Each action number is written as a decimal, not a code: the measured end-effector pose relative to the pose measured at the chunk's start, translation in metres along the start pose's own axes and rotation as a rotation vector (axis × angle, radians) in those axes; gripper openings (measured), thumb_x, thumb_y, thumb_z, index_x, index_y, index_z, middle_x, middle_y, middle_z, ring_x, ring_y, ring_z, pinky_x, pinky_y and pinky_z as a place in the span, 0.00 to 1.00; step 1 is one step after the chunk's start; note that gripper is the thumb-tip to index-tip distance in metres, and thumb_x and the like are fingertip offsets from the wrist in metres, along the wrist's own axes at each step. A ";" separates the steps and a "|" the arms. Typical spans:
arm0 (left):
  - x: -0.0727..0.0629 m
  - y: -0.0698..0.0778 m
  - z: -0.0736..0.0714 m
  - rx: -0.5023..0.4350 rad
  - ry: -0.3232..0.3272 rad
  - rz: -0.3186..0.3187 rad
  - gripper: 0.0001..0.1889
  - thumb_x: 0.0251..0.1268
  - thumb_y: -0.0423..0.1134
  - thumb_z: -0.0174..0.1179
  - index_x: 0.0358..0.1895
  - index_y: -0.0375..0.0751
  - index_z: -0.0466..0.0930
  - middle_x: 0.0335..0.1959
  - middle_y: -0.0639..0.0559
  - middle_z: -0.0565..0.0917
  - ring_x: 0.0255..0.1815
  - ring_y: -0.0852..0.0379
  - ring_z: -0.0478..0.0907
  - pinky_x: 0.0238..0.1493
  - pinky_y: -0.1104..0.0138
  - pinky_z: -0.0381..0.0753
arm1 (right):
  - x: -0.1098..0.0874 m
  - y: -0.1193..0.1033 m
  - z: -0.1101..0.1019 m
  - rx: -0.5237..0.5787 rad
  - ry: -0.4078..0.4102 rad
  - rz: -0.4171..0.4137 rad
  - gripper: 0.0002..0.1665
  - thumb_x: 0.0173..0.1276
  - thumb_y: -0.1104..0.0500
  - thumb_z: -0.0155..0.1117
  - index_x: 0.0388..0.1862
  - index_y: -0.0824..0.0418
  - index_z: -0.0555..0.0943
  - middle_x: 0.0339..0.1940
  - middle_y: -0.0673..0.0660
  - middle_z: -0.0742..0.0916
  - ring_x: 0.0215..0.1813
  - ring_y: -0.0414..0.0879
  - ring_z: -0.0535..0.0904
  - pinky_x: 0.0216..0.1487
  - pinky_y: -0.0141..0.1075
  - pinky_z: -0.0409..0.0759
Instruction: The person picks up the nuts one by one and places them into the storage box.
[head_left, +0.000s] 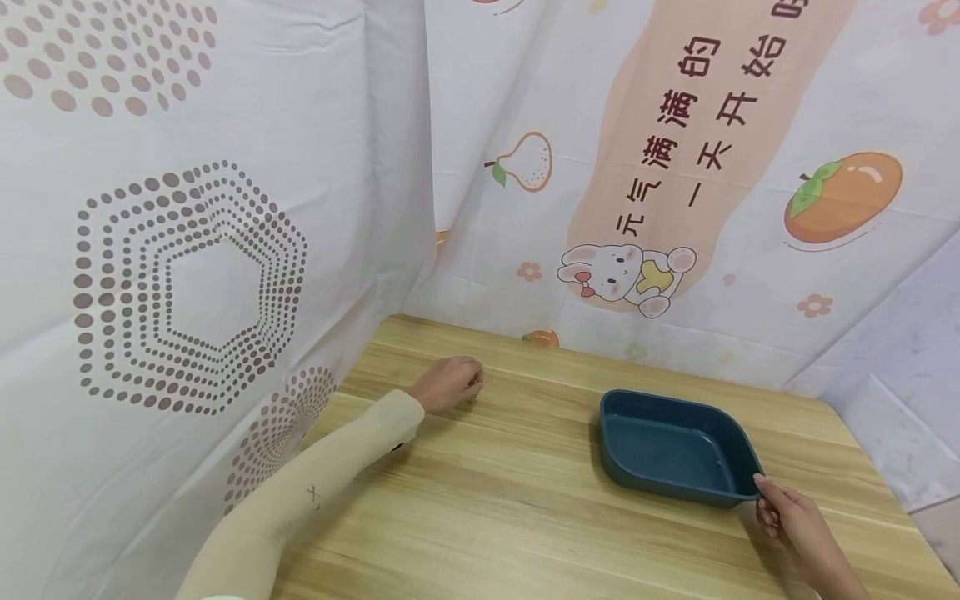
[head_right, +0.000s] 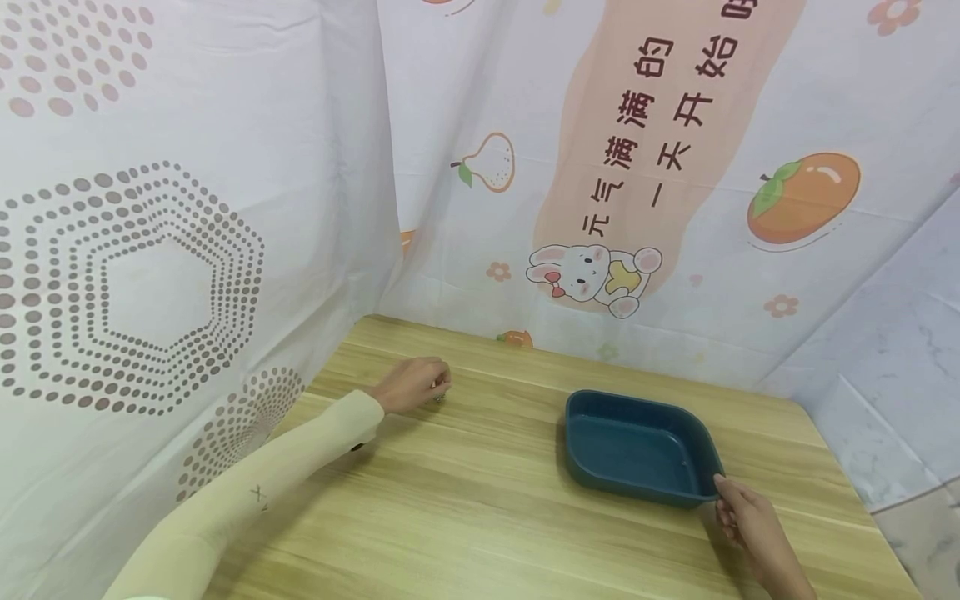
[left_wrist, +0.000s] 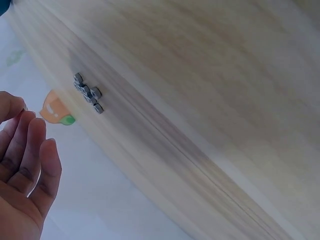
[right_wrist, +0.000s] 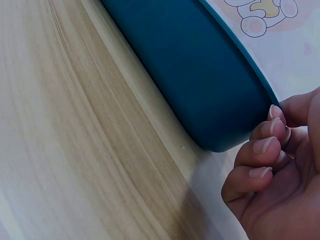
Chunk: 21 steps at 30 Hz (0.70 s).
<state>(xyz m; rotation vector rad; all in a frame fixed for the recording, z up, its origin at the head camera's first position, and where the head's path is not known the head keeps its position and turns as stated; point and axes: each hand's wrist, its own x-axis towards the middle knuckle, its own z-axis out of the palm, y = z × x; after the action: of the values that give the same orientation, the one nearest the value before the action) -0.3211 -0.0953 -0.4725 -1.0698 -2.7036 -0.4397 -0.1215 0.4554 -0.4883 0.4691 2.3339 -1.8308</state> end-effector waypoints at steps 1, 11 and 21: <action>0.001 0.000 0.000 0.001 0.004 0.005 0.04 0.73 0.38 0.64 0.36 0.47 0.83 0.32 0.60 0.82 0.29 0.67 0.75 0.31 0.73 0.77 | 0.000 0.000 0.000 0.001 0.001 0.002 0.28 0.84 0.41 0.48 0.26 0.57 0.70 0.22 0.48 0.73 0.23 0.40 0.68 0.26 0.33 0.72; 0.007 0.008 -0.002 -0.001 -0.012 0.014 0.06 0.75 0.37 0.62 0.35 0.46 0.82 0.31 0.58 0.81 0.28 0.65 0.74 0.31 0.72 0.76 | 0.000 -0.001 0.001 0.012 0.002 -0.001 0.27 0.84 0.42 0.48 0.26 0.57 0.70 0.22 0.48 0.73 0.23 0.40 0.68 0.26 0.33 0.72; 0.014 0.013 0.001 0.021 -0.021 0.047 0.06 0.75 0.37 0.61 0.36 0.46 0.83 0.32 0.58 0.81 0.29 0.66 0.74 0.31 0.75 0.76 | 0.001 0.001 -0.001 0.000 0.007 0.008 0.28 0.84 0.41 0.48 0.27 0.57 0.71 0.22 0.48 0.73 0.23 0.40 0.68 0.26 0.33 0.72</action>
<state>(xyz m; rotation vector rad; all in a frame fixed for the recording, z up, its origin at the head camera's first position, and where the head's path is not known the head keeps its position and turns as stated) -0.3220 -0.0774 -0.4664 -1.1358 -2.6892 -0.3929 -0.1222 0.4567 -0.4891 0.4843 2.3333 -1.8289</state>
